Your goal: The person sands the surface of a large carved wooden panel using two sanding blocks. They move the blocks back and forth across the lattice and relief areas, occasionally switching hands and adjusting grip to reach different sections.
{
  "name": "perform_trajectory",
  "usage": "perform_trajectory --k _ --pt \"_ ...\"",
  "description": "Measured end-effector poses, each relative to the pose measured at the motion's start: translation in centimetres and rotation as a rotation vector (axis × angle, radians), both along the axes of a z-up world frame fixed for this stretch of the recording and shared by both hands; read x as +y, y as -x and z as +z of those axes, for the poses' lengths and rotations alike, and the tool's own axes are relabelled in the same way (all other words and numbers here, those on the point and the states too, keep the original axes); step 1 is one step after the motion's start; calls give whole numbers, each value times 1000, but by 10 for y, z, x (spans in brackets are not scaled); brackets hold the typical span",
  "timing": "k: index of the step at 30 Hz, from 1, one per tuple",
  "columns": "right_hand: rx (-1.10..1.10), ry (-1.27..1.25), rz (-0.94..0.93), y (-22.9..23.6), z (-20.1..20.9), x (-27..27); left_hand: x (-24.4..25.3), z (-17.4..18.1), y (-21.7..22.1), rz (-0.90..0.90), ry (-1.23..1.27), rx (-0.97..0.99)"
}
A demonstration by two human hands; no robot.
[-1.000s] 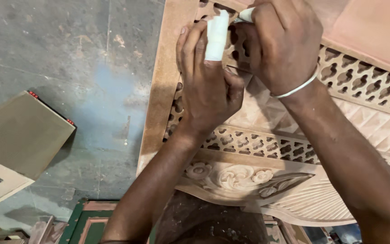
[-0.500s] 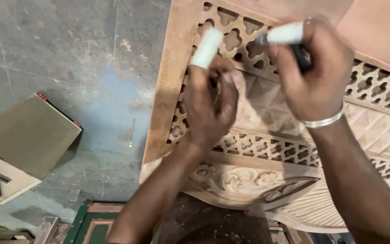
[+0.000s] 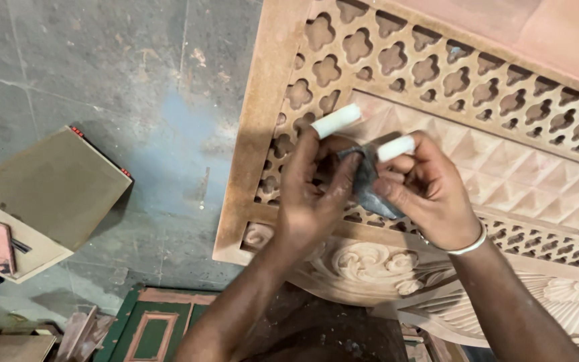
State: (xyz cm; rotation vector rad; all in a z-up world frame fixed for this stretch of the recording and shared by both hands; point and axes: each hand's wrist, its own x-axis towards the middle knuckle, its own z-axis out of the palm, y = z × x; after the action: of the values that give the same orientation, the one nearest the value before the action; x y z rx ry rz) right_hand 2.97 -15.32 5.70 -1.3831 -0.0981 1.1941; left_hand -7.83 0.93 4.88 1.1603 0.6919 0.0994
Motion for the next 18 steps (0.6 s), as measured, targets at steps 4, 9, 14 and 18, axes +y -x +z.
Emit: perform_trajectory --k 4,9,14,18 --pt "256 -75 -51 10 -10 -16 0 9 13 -44 135 -23" --pt "396 130 -37 11 -17 -29 -5 3 22 58 489 -182" --pt "-74 104 166 10 -2 -18 -15 5 31 -20 261 -7" --pt "-129 179 166 13 10 -6 -13 3 28 -90 139 -38"
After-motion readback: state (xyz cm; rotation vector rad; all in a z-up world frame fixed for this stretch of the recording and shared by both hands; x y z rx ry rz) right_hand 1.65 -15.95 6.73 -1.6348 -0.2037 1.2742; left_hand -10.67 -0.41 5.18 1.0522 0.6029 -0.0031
